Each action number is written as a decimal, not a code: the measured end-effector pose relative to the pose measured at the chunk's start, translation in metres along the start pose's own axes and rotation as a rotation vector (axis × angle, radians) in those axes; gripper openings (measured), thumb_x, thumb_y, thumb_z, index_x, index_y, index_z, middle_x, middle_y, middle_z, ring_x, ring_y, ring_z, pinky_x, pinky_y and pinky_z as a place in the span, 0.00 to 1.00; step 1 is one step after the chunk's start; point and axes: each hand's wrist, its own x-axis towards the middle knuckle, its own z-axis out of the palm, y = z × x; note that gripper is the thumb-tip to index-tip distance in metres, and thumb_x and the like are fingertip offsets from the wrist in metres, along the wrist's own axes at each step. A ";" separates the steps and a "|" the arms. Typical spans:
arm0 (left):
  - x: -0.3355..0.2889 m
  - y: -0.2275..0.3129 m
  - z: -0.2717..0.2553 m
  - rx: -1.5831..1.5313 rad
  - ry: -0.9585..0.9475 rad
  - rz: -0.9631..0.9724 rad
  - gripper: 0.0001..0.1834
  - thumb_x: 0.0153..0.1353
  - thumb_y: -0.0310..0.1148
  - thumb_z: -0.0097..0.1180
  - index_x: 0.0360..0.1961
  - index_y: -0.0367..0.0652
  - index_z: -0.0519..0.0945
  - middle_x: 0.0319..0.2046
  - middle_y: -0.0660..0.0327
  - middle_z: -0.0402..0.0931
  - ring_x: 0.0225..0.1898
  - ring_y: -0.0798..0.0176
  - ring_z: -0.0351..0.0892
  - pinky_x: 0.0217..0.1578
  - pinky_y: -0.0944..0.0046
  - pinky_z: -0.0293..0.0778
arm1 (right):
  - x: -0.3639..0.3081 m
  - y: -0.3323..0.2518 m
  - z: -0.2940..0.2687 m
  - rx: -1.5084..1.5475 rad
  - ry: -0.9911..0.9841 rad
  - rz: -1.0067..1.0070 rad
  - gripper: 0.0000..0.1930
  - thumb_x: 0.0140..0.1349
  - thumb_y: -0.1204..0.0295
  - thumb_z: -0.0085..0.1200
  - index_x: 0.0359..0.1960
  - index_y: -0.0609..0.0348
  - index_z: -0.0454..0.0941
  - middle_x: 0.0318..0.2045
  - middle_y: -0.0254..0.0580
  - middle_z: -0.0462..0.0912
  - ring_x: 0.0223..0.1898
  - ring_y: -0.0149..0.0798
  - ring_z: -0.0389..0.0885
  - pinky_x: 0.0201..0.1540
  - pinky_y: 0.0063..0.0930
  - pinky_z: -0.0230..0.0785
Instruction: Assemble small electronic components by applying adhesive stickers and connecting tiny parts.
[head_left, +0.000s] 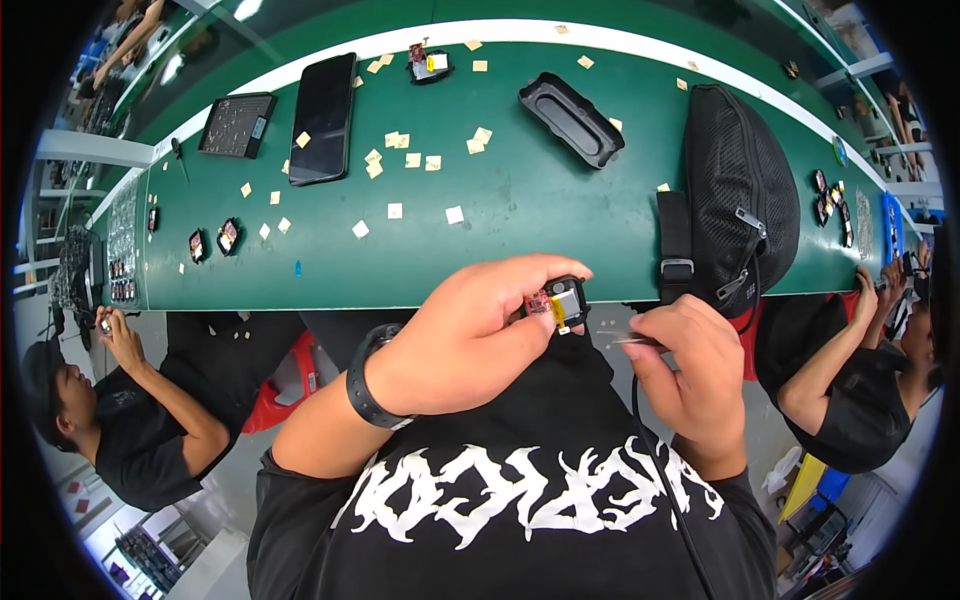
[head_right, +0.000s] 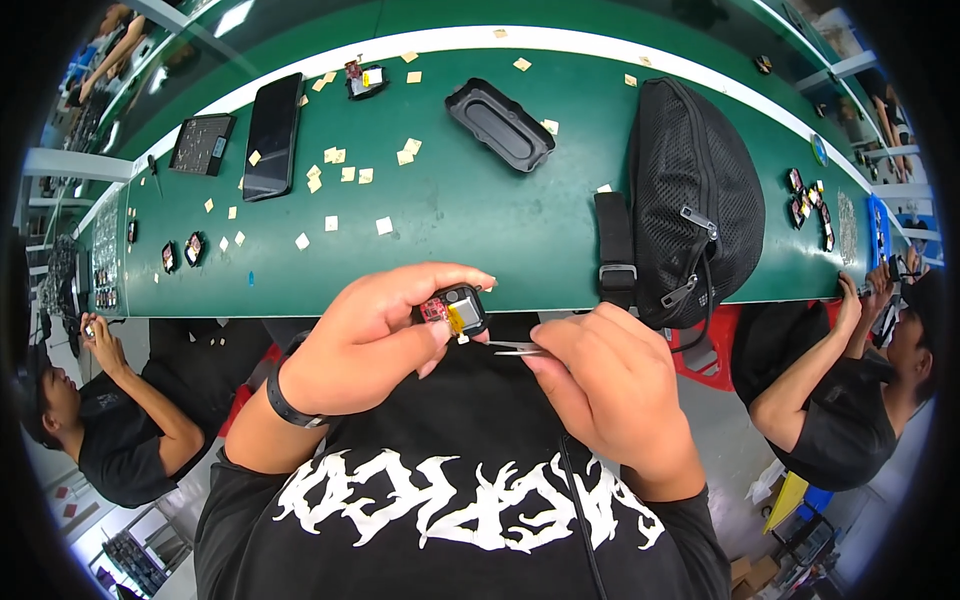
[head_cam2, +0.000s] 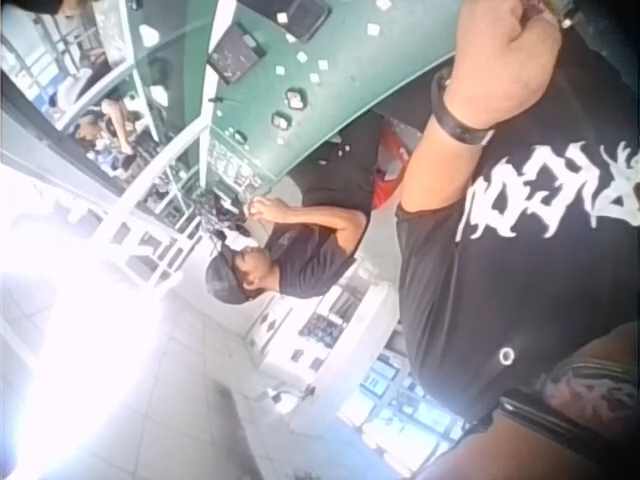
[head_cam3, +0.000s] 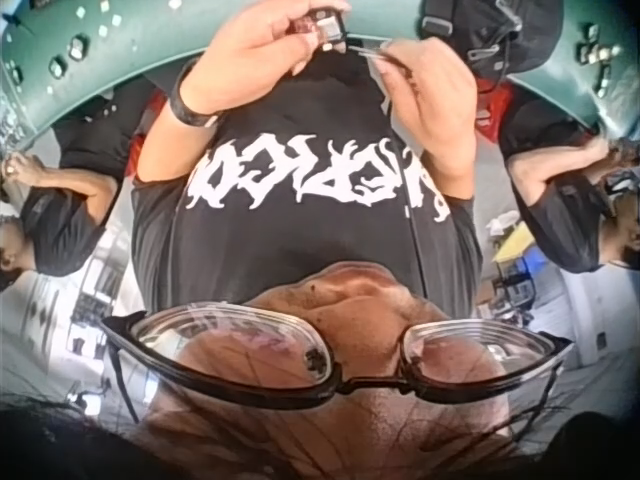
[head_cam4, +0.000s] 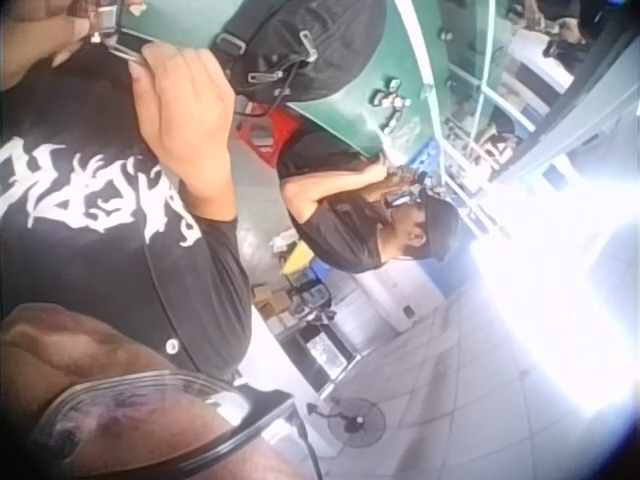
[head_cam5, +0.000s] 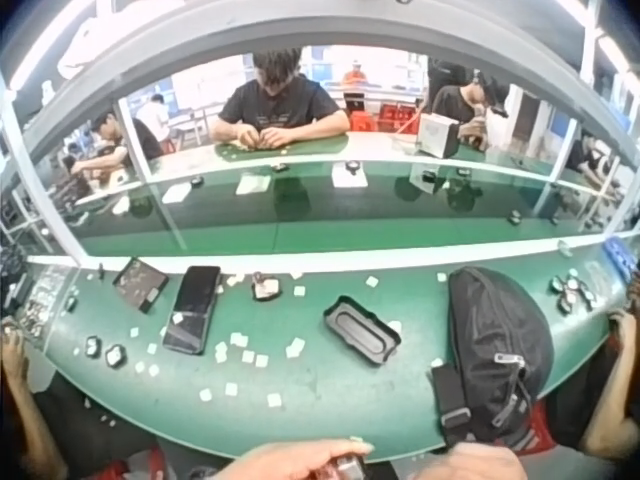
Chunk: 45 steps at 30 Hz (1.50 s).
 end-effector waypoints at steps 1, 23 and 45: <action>-0.002 -0.003 -0.002 -0.035 -0.038 0.025 0.30 0.60 0.16 0.45 0.66 0.35 0.72 0.34 0.61 0.81 0.24 0.74 0.69 0.28 0.73 0.68 | 0.001 0.001 -0.003 -0.032 -0.009 -0.082 0.15 0.47 0.78 0.70 0.36 0.64 0.79 0.29 0.41 0.82 0.24 0.40 0.77 0.26 0.32 0.68; -0.010 0.002 -0.009 0.246 -0.193 0.274 0.37 0.55 0.17 0.47 0.70 0.37 0.69 0.28 0.61 0.77 0.25 0.69 0.75 0.28 0.66 0.69 | 0.020 -0.015 -0.011 -0.204 -0.146 -0.423 0.13 0.44 0.79 0.64 0.33 0.70 0.81 0.29 0.42 0.79 0.24 0.35 0.75 0.22 0.26 0.69; -0.010 0.014 -0.009 0.354 -0.171 0.261 0.36 0.52 0.16 0.51 0.67 0.36 0.73 0.30 0.56 0.78 0.27 0.61 0.74 0.29 0.63 0.68 | 0.019 -0.016 -0.010 -0.270 -0.185 -0.482 0.13 0.45 0.78 0.62 0.34 0.71 0.81 0.29 0.43 0.78 0.24 0.33 0.73 0.18 0.23 0.65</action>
